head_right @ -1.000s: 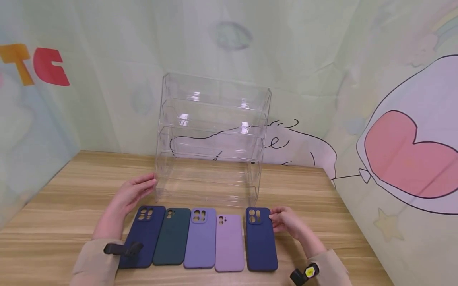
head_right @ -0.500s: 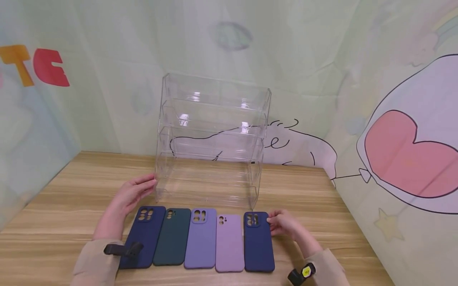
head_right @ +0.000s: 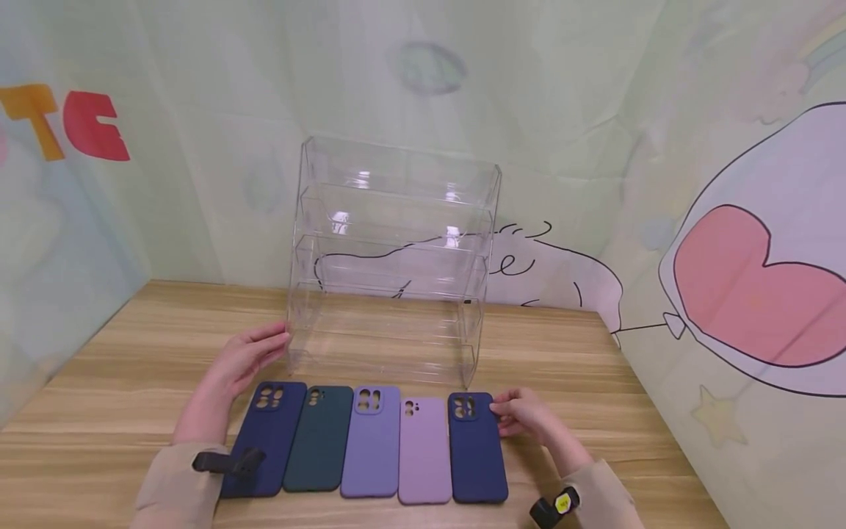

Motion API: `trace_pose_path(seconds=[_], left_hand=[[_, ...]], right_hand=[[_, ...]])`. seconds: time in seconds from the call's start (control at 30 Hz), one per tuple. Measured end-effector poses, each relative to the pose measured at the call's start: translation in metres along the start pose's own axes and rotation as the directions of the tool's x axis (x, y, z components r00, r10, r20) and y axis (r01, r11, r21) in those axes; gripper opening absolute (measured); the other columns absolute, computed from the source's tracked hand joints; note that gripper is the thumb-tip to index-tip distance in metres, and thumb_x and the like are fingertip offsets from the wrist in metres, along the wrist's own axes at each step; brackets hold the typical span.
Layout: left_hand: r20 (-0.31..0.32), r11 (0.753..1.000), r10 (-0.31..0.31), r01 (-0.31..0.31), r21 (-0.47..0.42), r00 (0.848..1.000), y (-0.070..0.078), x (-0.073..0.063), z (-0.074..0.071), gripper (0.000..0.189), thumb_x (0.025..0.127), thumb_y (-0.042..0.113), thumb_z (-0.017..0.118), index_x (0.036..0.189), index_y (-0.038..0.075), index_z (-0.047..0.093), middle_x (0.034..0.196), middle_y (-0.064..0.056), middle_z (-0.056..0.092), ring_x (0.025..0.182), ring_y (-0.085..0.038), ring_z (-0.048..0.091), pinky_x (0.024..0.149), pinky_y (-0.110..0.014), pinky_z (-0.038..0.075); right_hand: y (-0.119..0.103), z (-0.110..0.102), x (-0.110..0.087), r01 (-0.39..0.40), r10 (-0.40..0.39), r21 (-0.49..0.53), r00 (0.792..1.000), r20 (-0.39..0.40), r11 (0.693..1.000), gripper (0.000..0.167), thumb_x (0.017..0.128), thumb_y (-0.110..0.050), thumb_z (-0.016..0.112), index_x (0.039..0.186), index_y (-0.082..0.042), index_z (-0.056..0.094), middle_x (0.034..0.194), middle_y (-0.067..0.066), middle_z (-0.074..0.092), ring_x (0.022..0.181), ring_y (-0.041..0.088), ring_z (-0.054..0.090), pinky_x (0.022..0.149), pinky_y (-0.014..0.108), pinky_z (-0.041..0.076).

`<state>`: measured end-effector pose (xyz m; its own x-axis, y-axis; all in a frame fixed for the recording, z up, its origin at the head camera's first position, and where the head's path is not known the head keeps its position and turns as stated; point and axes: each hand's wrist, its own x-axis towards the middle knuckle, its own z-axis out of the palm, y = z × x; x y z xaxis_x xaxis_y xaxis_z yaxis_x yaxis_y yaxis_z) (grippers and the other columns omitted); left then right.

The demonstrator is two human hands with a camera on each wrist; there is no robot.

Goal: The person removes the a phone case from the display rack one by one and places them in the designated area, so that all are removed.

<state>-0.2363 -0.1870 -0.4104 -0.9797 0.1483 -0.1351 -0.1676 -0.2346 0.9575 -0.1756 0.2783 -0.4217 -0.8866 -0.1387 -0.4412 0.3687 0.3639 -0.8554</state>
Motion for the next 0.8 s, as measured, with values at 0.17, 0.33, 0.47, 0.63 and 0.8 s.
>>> trace_pose_path(seconds=[0.17,0.33,0.47,0.63,0.8], left_hand=[[0.002,1.000,0.000,0.001,-0.002,1.000,0.000,0.000,0.000,0.066,0.095,0.009,0.064,0.147,-0.013,0.028,0.097,0.020,0.065,0.093,0.005,0.065,0.085,-0.012,0.054],[0.000,1.000,0.000,0.000,0.014,1.000,0.000,0.000,0.000,0.066,0.096,0.010,0.063,0.147,-0.012,0.028,0.096,0.021,0.064,0.092,0.006,0.064,0.085,-0.012,0.054],[-0.003,1.000,-0.004,0.004,0.029,1.000,0.000,0.001,0.000,0.066,0.096,0.011,0.063,0.148,-0.010,0.029,0.109,0.016,0.065,0.093,0.007,0.064,0.087,-0.013,0.054],[-0.011,0.999,-0.003,0.003,0.045,1.000,-0.001,0.001,-0.001,0.064,0.096,0.011,0.063,0.147,-0.010,0.031,0.119,0.011,0.064,0.094,0.006,0.064,0.090,-0.015,0.054],[-0.036,0.991,0.015,-0.011,0.131,0.999,0.003,0.000,0.000,0.060,0.096,0.010,0.062,0.146,-0.010,0.035,0.119,0.006,0.064,0.092,0.007,0.064,0.089,-0.016,0.054]], right_hand=[[0.000,-0.002,0.000,0.008,-0.008,0.025,0.999,0.035,1.000,0.014,0.093,-0.004,0.056,0.102,0.007,0.054,0.077,0.002,0.056,0.061,0.007,0.059,0.057,0.017,0.056],[-0.003,-0.007,-0.001,0.057,-0.057,-0.012,0.998,0.004,0.998,0.022,0.094,-0.007,0.051,0.107,0.011,0.054,0.083,0.004,0.058,0.063,0.008,0.060,0.058,0.018,0.057],[-0.011,-0.010,-0.002,0.091,-0.098,-0.080,0.992,-0.078,0.993,0.027,0.095,-0.006,0.050,0.109,0.017,0.053,0.086,0.008,0.060,0.066,0.012,0.063,0.060,0.024,0.059],[-0.031,-0.013,-0.003,0.125,-0.151,-0.170,0.977,-0.152,0.978,0.029,0.096,-0.006,0.049,0.112,0.018,0.050,0.095,0.018,0.062,0.068,0.012,0.064,0.064,0.027,0.061],[-0.057,-0.013,-0.005,0.151,-0.228,-0.307,0.945,-0.233,0.940,0.041,0.099,-0.012,0.050,0.127,0.017,0.044,0.116,0.030,0.056,0.084,0.023,0.066,0.074,0.033,0.059]])
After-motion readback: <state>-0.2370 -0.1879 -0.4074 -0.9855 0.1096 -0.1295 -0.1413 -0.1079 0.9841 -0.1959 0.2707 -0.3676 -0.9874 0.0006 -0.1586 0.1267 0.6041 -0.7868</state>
